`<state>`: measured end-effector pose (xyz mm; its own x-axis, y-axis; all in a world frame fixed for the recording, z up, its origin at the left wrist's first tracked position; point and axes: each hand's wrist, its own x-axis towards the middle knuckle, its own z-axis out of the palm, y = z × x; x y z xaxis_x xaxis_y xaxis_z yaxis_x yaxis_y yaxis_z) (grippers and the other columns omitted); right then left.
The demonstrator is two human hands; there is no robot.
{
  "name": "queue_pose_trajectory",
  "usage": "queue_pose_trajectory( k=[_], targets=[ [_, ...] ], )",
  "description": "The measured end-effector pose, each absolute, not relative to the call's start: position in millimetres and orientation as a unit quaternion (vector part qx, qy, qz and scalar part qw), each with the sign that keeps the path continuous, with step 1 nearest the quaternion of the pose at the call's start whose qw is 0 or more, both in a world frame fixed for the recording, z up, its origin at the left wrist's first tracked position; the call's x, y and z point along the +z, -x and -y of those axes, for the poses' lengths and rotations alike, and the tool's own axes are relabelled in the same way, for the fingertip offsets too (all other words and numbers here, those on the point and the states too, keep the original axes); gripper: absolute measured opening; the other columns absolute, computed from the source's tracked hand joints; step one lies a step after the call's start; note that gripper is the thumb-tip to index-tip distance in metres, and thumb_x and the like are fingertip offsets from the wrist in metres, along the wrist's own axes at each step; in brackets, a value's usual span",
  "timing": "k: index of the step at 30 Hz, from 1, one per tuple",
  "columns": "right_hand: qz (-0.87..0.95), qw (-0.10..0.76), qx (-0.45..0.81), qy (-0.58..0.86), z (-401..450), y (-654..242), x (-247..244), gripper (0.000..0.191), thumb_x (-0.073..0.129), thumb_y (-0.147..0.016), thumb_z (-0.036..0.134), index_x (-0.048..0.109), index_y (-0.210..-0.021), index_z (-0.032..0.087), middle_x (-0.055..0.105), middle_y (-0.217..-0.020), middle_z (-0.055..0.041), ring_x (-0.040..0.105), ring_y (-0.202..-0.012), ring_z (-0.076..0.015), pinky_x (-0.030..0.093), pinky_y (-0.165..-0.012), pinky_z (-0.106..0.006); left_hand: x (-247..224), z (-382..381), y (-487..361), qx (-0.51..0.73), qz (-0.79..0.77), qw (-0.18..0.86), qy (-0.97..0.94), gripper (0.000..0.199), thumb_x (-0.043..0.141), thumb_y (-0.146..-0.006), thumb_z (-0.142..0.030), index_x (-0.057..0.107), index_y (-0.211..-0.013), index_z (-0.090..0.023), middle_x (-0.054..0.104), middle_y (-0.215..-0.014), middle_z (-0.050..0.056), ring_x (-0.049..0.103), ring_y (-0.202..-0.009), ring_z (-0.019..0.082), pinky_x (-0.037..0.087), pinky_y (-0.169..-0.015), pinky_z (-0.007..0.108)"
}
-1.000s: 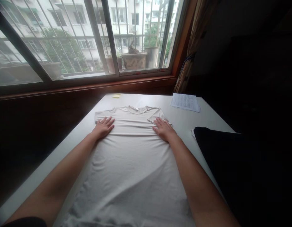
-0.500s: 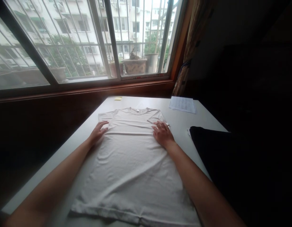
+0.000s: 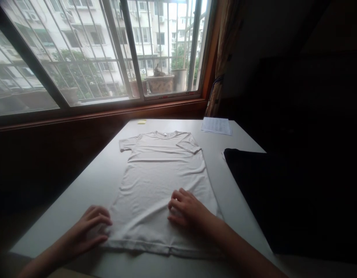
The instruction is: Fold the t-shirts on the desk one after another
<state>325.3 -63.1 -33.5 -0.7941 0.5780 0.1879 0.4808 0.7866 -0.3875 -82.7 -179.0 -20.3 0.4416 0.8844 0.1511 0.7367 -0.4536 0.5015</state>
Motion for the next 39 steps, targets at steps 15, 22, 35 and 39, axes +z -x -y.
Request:
queue_pose_trajectory(
  k=[15,22,35,39],
  targets=[
    [0.892,0.12,0.094,0.425,89.2,-421.8,-45.8,0.034,0.061,-0.092,0.055,0.068,-0.115,0.032,0.064,-0.122,-0.0093,0.056,-0.118,-0.0302,0.044,-0.104,-0.05,-46.4,220.1,-3.1,0.237,-0.423,-0.024,-0.874,0.015,0.055,-0.088,-0.014,0.055,-0.084,-0.028,0.06,-0.07,0.003,0.051,-0.061,0.021,0.045,-0.05,0.035],
    [0.896,0.17,0.074,0.403,115.2,-399.3,-20.5,0.022,0.06,-0.096,0.042,0.067,-0.111,0.028,0.068,-0.111,-0.0096,0.06,-0.105,-0.0286,0.046,-0.096,-0.047,-47.7,250.0,-10.6,0.303,-0.432,-0.021,-0.849,0.046,0.048,-0.096,-0.012,0.053,-0.138,-0.028,0.071,-0.094,0.009,0.065,-0.082,0.024,0.06,-0.07,0.038],
    [0.957,0.136,0.079,0.244,178.3,-244.2,-27.5,0.029,0.071,-0.086,0.04,0.06,-0.106,0.022,0.064,-0.1,-0.0036,0.052,-0.092,-0.0226,0.039,-0.076,-0.035,-39.8,274.1,-9.5,0.383,-0.438,0.031,-0.813,0.04,0.045,-0.098,-0.001,0.059,-0.132,-0.017,0.066,-0.103,0.009,0.059,-0.095,0.018,0.055,-0.083,0.028],
    [0.956,0.147,0.045,0.248,181.9,-240.7,-34.8,0.011,0.067,-0.085,0.024,0.058,-0.091,0.021,0.062,-0.093,-0.0024,0.05,-0.085,-0.0206,0.035,-0.071,-0.034,-40.8,278.1,-3.0,0.382,-0.437,0.011,-0.814,0.038,0.047,-0.098,-0.003,0.06,-0.131,-0.017,0.067,-0.102,0.009,0.059,-0.095,0.019,0.054,-0.082,0.029]
  ],
)
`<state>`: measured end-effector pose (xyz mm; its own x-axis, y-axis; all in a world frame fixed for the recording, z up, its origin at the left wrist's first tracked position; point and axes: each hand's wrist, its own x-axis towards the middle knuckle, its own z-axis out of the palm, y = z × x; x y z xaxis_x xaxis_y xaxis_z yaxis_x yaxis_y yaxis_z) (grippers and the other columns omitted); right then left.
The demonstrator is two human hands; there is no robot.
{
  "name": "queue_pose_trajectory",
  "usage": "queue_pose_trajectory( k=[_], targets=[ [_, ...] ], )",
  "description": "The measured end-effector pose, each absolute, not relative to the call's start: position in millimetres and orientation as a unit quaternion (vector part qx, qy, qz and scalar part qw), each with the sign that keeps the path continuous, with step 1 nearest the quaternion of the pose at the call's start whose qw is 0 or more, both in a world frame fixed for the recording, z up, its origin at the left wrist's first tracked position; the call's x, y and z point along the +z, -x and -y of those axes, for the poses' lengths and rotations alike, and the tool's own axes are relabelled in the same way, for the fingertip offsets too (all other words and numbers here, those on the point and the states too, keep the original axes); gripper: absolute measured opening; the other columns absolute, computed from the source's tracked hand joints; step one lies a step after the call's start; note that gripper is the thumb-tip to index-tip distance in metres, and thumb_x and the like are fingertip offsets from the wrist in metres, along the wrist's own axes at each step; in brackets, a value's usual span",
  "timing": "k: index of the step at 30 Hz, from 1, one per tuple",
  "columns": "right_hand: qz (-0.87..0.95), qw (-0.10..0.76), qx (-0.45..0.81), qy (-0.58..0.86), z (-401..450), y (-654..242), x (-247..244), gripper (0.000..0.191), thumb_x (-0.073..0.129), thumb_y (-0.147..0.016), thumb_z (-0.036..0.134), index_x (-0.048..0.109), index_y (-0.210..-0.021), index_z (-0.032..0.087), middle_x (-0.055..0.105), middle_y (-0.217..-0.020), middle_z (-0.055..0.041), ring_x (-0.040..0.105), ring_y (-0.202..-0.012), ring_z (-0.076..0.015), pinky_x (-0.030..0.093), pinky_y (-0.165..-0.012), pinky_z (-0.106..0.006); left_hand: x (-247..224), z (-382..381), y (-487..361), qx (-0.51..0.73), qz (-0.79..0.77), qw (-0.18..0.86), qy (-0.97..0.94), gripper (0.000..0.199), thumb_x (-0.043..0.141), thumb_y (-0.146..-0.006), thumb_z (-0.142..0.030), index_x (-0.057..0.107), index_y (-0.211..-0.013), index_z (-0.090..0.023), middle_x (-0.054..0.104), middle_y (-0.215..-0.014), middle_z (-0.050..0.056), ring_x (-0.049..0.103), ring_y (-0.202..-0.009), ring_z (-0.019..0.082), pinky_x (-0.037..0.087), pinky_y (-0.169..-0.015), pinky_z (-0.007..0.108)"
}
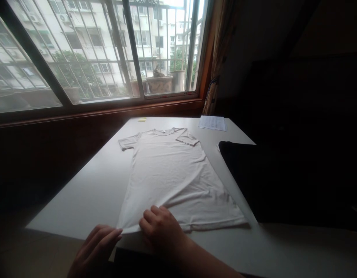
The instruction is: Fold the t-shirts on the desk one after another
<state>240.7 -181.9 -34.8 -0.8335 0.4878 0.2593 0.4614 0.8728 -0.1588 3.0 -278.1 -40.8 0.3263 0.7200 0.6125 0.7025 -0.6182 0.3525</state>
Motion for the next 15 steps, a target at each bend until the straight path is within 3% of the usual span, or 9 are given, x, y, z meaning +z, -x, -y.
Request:
queue_pose_trajectory(
  k=[6,11,15],
  targets=[
    [0.941,0.217,0.037,0.256,185.2,-242.1,-32.7,0.007,0.059,-0.089,0.017,0.056,-0.083,0.02,0.058,-0.084,-0.0014,0.047,-0.079,-0.0187,0.032,-0.07,-0.033,-49.3,278.1,-0.8,0.352,-0.447,-0.041,-0.821,0.038,0.048,-0.099,-0.006,0.058,-0.132,-0.019,0.067,-0.102,0.009,0.062,-0.092,0.019,0.055,-0.08,0.031],
    [0.933,0.248,0.02,0.26,186.3,-240.8,-27.0,0.012,0.057,-0.092,0.02,0.055,-0.081,0.02,0.058,-0.081,-0.0012,0.048,-0.078,-0.0185,0.032,-0.072,-0.034,-55.7,269.5,-6.9,0.351,-0.507,-0.079,-0.783,0.015,0.061,-0.095,-0.016,0.061,-0.109,-0.021,0.064,-0.091,0.005,0.061,-0.081,0.02,0.053,-0.07,0.031],
    [0.933,0.259,-0.002,0.251,186.5,-238.8,-22.9,0.017,0.057,-0.095,0.022,0.055,-0.077,0.021,0.056,-0.078,-0.0008,0.046,-0.075,-0.0181,0.031,-0.07,-0.034,-53.6,265.1,-10.4,0.338,-0.521,-0.075,-0.78,0.01,0.059,-0.094,-0.016,0.058,-0.101,-0.023,0.062,-0.086,0.003,0.059,-0.076,0.019,0.049,-0.066,0.029]
  ],
)
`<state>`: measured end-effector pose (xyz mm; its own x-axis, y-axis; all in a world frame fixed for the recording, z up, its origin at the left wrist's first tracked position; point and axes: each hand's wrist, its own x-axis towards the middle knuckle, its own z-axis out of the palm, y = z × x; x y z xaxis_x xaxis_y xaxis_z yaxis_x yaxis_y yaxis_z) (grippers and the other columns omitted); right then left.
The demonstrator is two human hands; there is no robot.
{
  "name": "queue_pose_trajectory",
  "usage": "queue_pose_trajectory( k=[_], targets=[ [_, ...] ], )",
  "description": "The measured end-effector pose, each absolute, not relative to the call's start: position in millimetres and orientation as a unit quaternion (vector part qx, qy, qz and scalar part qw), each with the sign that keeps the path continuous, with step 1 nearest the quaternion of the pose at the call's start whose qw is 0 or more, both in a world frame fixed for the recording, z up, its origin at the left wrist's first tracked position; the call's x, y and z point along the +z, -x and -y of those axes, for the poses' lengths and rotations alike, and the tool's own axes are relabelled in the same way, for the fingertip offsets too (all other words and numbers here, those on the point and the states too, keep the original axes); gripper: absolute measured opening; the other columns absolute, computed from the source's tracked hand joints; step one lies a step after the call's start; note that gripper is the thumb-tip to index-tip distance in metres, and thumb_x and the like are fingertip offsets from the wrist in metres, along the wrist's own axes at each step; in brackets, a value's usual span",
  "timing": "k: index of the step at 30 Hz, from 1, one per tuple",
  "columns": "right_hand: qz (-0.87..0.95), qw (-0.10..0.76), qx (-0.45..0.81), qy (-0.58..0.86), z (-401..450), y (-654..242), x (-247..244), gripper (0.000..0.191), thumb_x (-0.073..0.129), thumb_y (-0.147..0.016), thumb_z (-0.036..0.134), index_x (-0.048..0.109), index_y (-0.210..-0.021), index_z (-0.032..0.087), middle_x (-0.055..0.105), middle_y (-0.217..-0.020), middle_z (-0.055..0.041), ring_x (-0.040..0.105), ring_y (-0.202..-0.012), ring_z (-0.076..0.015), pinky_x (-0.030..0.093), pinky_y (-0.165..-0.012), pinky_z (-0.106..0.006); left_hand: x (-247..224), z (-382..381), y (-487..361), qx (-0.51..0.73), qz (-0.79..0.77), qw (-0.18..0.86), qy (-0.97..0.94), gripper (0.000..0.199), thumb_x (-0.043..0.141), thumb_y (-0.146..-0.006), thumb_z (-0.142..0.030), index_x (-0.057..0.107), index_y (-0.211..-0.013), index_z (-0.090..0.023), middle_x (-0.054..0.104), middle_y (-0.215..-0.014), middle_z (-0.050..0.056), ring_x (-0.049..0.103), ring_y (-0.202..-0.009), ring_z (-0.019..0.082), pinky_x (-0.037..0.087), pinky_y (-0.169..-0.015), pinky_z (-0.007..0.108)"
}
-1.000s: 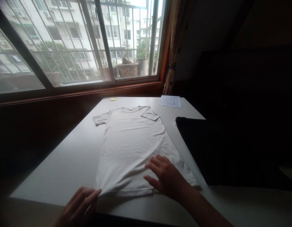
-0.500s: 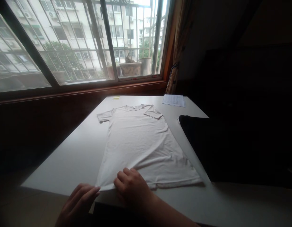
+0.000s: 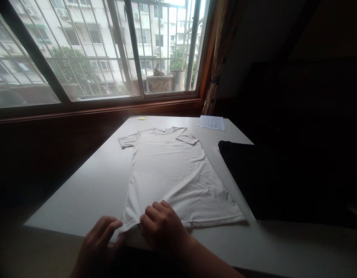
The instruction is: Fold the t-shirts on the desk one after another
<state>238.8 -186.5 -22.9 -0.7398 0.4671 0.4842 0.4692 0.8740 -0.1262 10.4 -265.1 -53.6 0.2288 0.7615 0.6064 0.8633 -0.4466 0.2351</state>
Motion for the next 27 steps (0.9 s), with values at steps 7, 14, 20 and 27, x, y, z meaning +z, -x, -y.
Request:
queue_pose_trajectory(
  k=[7,14,20,27],
  targets=[
    [0.941,0.244,-0.032,0.231,188.6,-230.5,-20.0,0.01,0.059,-0.093,0.022,0.058,-0.083,0.02,0.058,-0.08,-0.0007,0.047,-0.076,-0.019,0.029,-0.069,-0.036,-55.4,274.0,-9.9,-0.399,0.541,0.055,0.739,0.01,0.056,-0.094,-0.013,0.054,-0.094,-0.023,0.056,-0.073,-0.003,0.054,-0.06,0.013,0.045,-0.058,0.023],
    [0.948,0.233,-0.028,0.215,197.4,-202.7,-27.1,0.006,0.062,-0.094,0.024,0.059,-0.097,0.021,0.061,-0.088,-0.0003,0.049,-0.079,-0.0199,0.03,-0.07,-0.037,-65.2,277.7,-10.7,-0.439,0.538,0.044,0.718,0.011,0.053,-0.094,-0.012,0.055,-0.098,-0.023,0.057,-0.072,-0.004,0.054,-0.057,0.01,0.047,-0.057,0.02],
    [0.946,0.241,-0.01,0.218,199.1,-191.7,-34.6,0.01,0.063,-0.094,0.023,0.057,-0.086,0.022,0.058,-0.08,0.0002,0.047,-0.074,-0.0187,0.03,-0.068,-0.035,-49.9,281.3,0.6,-0.423,0.523,-0.078,0.736,0.014,0.052,-0.095,-0.013,0.055,-0.087,-0.023,0.056,-0.068,-0.004,0.057,-0.058,0.011,0.048,-0.059,0.02],
    [0.937,0.268,-0.028,0.224,201.9,-192.2,-37.7,0.012,0.059,-0.094,0.019,0.055,-0.083,0.021,0.057,-0.078,-0.0003,0.047,-0.074,-0.0188,0.03,-0.067,-0.035,-0.7,221.0,42.3,-0.324,0.553,-0.129,0.757,0.018,0.052,-0.099,-0.028,0.061,-0.084,-0.022,0.062,-0.074,-0.002,0.057,-0.061,0.012,0.046,-0.058,0.022]
  ],
)
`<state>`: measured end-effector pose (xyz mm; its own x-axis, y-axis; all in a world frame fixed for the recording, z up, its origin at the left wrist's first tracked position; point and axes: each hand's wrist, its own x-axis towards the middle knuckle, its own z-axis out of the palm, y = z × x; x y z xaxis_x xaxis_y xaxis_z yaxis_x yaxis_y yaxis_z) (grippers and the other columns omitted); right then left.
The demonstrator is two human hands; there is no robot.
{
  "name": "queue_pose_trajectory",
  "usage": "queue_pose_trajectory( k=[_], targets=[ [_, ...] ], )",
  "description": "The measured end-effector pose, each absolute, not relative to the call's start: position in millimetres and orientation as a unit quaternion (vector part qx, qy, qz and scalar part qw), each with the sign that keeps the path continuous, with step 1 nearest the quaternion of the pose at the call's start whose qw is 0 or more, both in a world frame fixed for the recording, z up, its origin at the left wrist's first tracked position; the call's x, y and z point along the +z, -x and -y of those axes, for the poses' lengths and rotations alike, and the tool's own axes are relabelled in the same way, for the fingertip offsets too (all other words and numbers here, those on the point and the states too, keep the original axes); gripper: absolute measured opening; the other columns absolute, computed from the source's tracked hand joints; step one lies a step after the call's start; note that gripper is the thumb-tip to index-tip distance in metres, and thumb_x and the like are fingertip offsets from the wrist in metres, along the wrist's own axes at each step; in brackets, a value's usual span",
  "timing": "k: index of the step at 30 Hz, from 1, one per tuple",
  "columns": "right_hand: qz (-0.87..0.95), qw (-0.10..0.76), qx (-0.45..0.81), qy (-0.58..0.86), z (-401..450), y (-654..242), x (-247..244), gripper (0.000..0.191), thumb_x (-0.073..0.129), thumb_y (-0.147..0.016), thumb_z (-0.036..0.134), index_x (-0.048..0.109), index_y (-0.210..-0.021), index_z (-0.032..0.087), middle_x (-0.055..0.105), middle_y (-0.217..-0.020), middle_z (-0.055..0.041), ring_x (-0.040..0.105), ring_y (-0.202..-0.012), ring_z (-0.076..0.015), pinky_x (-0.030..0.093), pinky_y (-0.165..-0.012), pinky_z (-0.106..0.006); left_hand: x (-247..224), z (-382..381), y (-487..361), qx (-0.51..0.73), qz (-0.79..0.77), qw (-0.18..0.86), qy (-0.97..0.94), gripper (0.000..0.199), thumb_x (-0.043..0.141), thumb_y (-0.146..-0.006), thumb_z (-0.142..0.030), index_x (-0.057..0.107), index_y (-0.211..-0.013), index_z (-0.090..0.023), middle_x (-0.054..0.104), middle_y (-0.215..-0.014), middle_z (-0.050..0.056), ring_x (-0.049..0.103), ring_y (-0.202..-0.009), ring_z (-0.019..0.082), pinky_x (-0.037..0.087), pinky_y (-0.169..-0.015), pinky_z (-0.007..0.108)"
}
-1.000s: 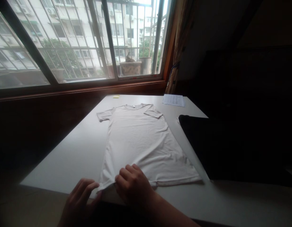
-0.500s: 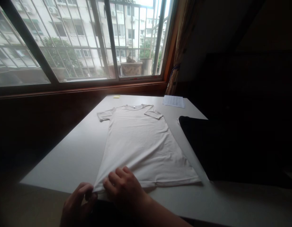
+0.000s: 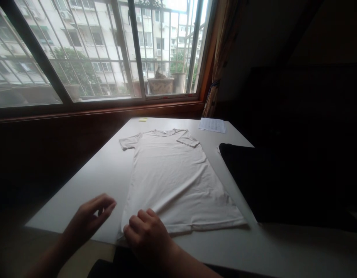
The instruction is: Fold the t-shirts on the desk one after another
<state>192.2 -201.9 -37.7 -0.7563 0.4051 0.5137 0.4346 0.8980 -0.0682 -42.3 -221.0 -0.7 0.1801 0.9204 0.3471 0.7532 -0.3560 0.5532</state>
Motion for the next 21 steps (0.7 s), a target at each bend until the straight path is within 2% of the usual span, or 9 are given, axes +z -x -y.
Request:
queue_pose_trajectory(
  k=[3,7,12,16,21],
  targets=[
    [0.938,0.264,-0.036,0.222,203.6,-189.7,-39.7,0.013,0.059,-0.094,0.018,0.054,-0.082,0.021,0.057,-0.077,-0.0004,0.046,-0.073,-0.0189,0.029,-0.066,-0.035,9.0,164.7,55.5,0.297,-0.584,0.108,-0.748,0.019,0.053,-0.097,-0.032,0.066,-0.089,-0.021,0.068,-0.084,0.001,0.062,-0.07,0.014,0.048,-0.068,0.025],
    [0.945,0.25,-0.042,0.208,206.5,-184.4,-43.1,0.014,0.056,-0.095,0.017,0.053,-0.081,0.021,0.057,-0.074,0.0001,0.046,-0.069,-0.0184,0.029,-0.063,-0.035,6.1,88.6,63.5,0.193,-0.658,0.068,-0.724,0.02,0.056,-0.091,-0.032,0.071,-0.088,-0.02,0.073,-0.087,0.003,0.066,-0.08,0.018,0.047,-0.074,0.026],
    [0.953,0.226,-0.042,0.196,206.6,-178.5,-44.5,0.005,0.057,-0.096,0.019,0.058,-0.091,0.02,0.06,-0.077,-0.0006,0.048,-0.07,-0.0186,0.031,-0.064,-0.035,-5.9,20.2,59.7,0.143,-0.706,0.067,-0.69,0.022,0.06,-0.087,-0.034,0.075,-0.087,-0.018,0.076,-0.091,0.009,0.069,-0.087,0.023,0.046,-0.075,0.028],
    [0.956,0.225,-0.042,0.185,205.3,-175.1,-42.4,0.01,0.059,-0.096,0.021,0.057,-0.086,0.02,0.06,-0.08,-0.0014,0.049,-0.072,-0.0189,0.032,-0.064,-0.034,-13.9,-12.6,54.1,0.11,-0.728,0.081,-0.671,0.027,0.064,-0.082,-0.04,0.076,-0.088,-0.017,0.076,-0.091,0.011,0.069,-0.088,0.026,0.047,-0.072,0.029],
    [0.944,0.261,-0.057,0.193,208.3,-171.5,-36.7,0.008,0.059,-0.094,0.02,0.059,-0.087,0.02,0.058,-0.078,-0.0012,0.049,-0.074,-0.0194,0.033,-0.063,-0.035,-17.3,-37.6,48.9,0.094,-0.738,0.099,-0.66,0.021,0.067,-0.075,-0.033,0.076,-0.08,-0.015,0.075,-0.086,0.012,0.07,-0.088,0.027,0.048,-0.072,0.029]
  ],
)
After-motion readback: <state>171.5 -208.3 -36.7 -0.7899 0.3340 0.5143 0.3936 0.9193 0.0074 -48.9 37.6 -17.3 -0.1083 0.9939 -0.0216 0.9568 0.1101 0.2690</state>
